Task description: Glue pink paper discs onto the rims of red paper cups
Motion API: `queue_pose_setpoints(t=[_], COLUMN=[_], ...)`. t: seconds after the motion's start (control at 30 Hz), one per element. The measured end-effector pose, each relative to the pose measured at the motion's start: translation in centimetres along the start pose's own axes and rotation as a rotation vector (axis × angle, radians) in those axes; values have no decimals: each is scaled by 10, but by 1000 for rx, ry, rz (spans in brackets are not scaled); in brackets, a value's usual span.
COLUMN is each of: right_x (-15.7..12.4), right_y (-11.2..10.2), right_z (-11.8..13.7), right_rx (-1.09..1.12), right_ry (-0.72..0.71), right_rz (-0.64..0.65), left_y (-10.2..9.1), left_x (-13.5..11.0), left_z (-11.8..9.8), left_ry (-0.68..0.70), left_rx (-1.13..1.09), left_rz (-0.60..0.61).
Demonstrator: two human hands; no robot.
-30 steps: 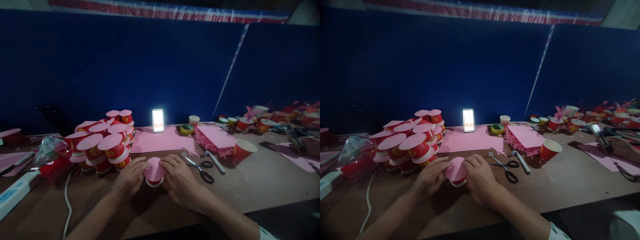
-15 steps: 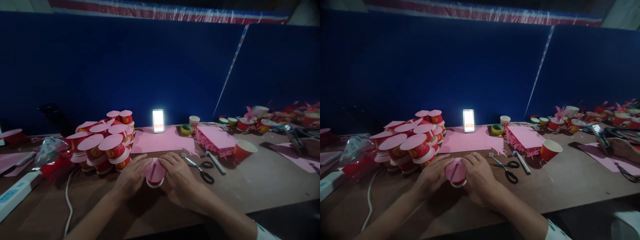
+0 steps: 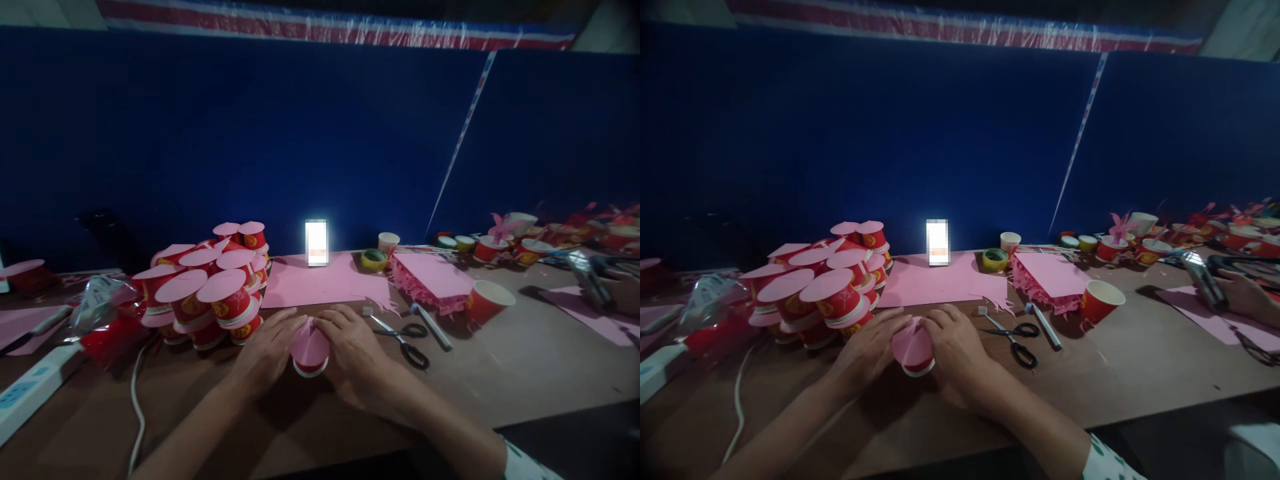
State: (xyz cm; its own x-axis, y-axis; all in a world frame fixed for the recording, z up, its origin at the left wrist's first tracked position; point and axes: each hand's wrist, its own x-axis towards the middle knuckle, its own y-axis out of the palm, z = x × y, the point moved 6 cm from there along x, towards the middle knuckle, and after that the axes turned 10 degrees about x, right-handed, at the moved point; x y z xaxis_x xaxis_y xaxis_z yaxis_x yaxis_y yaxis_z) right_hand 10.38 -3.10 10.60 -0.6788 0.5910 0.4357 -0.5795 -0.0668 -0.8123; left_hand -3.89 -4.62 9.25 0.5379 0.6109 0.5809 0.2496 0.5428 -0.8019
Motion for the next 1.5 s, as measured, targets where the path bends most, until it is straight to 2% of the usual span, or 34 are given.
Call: queue_pose_setpoints(t=[0.1, 0.27, 0.4, 0.67, 1.1, 1.5], right_x=[-3, -19, -28, -27, -23, -21], right_y=[-3, -11, -7, -4, -6, 4], right_z=[1, 10, 15, 17, 30, 31], right_rx=[-1, 25, 31, 29, 12, -87], right_ry=[15, 2, -20, -31, -20, -17], right_rz=[-6, -73, -63, -57, -41, -49], left_y=[1, -10, -13, -10, -11, -11], left_x=[-5, -25, -34, -33, -25, -25], left_z=[0, -4, -10, -5, -7, -6], left_ry=[-20, -128, -125, -163, -74, -98], left_rx=[-14, -20, -36, -34, -43, -26], left_rz=[9, -88, -102, -111, -124, -113])
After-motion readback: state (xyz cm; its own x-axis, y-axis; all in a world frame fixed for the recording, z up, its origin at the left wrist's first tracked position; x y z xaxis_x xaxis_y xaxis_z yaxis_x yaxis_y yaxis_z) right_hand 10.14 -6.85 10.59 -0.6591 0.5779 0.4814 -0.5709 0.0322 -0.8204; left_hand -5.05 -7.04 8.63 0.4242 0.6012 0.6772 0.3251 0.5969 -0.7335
